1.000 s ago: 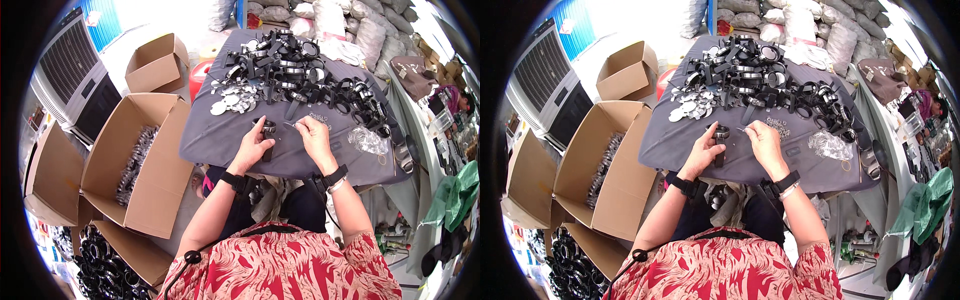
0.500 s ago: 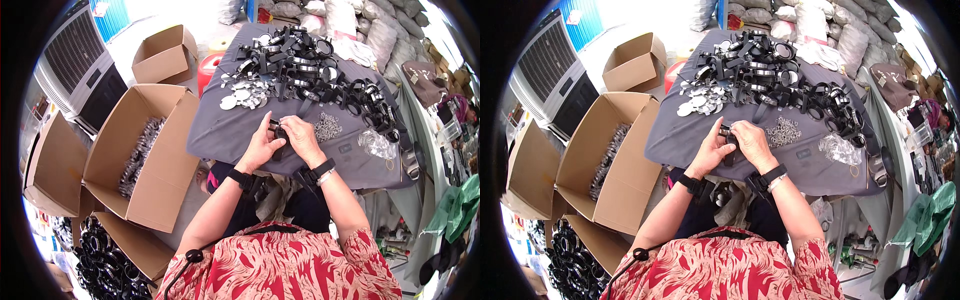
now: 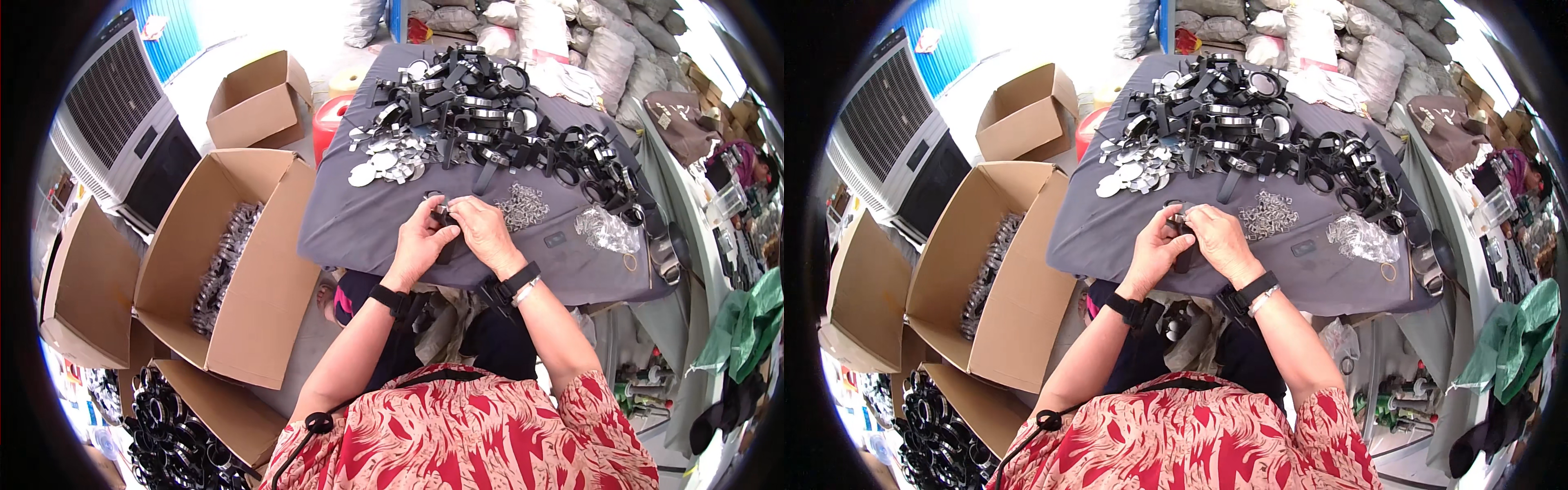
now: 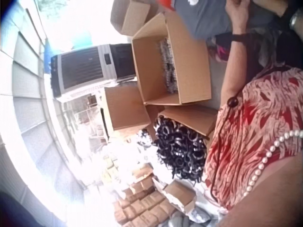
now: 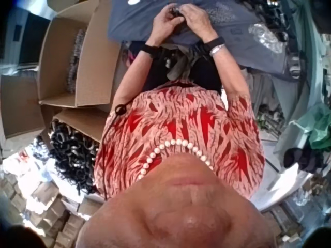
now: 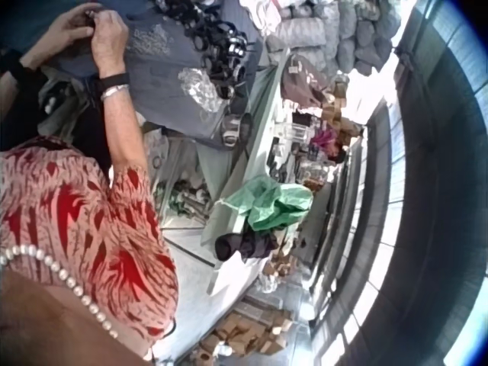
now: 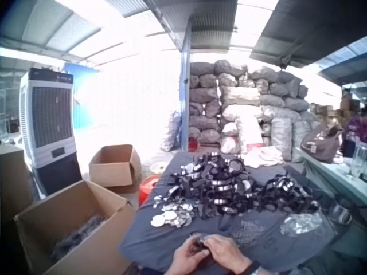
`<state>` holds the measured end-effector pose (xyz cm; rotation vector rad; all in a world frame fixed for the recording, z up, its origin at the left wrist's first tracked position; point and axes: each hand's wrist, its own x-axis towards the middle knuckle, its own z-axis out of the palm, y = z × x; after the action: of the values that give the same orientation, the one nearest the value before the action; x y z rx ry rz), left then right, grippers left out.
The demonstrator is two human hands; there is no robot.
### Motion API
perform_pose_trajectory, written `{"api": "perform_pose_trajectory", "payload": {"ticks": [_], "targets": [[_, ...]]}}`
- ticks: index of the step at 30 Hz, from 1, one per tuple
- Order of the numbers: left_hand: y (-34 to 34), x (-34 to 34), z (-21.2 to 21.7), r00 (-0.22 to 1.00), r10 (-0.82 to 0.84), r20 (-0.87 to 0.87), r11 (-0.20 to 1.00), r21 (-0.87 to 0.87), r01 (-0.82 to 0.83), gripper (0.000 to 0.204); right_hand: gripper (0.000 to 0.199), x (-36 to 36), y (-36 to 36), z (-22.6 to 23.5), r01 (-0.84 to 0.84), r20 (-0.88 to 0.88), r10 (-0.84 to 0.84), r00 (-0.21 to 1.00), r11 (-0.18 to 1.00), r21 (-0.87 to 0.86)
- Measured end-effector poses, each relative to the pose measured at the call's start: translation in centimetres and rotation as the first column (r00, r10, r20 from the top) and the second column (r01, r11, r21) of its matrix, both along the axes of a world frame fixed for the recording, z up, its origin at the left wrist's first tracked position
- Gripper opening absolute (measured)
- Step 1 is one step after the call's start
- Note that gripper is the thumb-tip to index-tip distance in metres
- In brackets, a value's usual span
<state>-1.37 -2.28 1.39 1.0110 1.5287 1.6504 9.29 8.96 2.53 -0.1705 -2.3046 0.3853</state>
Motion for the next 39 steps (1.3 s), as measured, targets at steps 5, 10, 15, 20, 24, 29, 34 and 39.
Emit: {"api": "perform_pose_trajectory", "payload": {"ticks": [5,10,15,20,24,29,34,39], "targets": [[0.3,0.1,-1.9,0.983,0.117,-0.142,0.99,0.1,-0.103,0.04,0.013,-0.7,-0.7,-0.1,-0.009,-0.024,0.009,1.0,1.0,0.001],[1.1,0.2,-1.0,0.983,0.018,-0.181,0.992,0.128,0.006,0.034,0.013,1.1,-0.7,-0.2,0.086,-0.092,-0.076,0.993,0.99,0.108],[1.4,-0.2,-0.6,0.937,0.111,-0.332,0.993,0.007,-0.115,0.025,0.016,0.8,-1.4,0.2,0.137,0.005,-0.138,0.99,0.983,0.126],[1.3,0.0,-1.3,0.911,0.215,-0.353,0.976,0.046,-0.213,0.019,0.012,2.1,-0.8,1.2,0.126,-0.03,-0.131,0.991,0.983,-0.13],[1.4,0.1,-1.2,0.91,0.236,-0.342,0.971,0.109,-0.211,0.016,0.01,6.0,2.9,1.4,0.323,0.207,-0.306,0.929,0.945,-0.05],[1.2,0.0,-1.3,0.916,0.188,-0.355,0.982,0.095,-0.164,0.015,0.009,7.4,4.1,-0.3,0.309,0.372,-0.288,0.882,0.951,0.003],[1.5,0.0,-1.3,0.916,0.191,-0.352,0.981,0.1,-0.166,0.015,0.016,7.0,4.6,-0.5,0.304,0.463,-0.28,0.841,0.952,0.023],[1.1,0.1,-1.0,0.918,0.18,-0.354,0.984,0.081,-0.161,0.015,0.008,6.9,4.0,0.3,0.123,0.492,-0.253,0.833,0.952,0.28]]}}
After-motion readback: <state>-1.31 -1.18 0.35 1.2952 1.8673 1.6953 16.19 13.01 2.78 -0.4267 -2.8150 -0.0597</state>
